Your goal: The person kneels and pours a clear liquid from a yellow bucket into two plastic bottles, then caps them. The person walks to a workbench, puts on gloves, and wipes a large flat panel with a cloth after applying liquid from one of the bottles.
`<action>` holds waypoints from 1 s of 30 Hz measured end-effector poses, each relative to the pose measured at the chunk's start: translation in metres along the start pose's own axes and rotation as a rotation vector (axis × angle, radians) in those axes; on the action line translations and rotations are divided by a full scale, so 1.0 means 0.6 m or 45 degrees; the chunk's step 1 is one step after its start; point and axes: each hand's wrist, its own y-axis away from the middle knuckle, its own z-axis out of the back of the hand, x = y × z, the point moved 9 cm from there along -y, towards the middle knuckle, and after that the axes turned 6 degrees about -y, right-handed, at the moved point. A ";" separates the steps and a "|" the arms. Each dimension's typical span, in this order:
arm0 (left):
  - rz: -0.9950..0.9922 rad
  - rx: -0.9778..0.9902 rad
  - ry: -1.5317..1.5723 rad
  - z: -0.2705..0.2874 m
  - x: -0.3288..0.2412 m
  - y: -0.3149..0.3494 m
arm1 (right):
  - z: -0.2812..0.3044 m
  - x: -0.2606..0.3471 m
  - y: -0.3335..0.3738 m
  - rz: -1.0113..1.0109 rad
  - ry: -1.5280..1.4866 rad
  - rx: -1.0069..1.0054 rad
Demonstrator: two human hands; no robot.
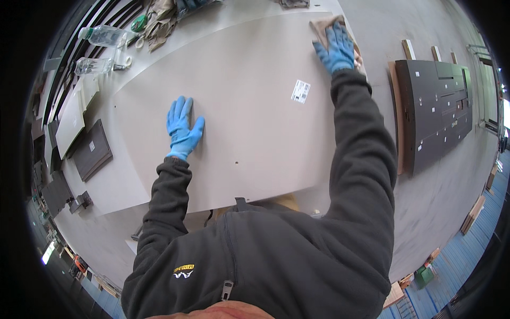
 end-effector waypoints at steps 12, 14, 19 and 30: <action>0.089 0.050 0.126 -0.001 -0.005 -0.012 | 0.009 0.075 -0.121 0.086 -0.116 0.190; 0.085 0.036 0.089 0.002 -0.006 -0.012 | 0.005 0.026 -0.143 -0.125 -0.269 0.081; 0.113 0.060 0.120 -0.003 -0.004 -0.010 | -0.037 0.051 -0.051 0.075 0.017 0.152; 0.124 0.066 0.069 -0.002 -0.003 -0.013 | 0.005 0.240 -0.014 0.394 -0.252 0.518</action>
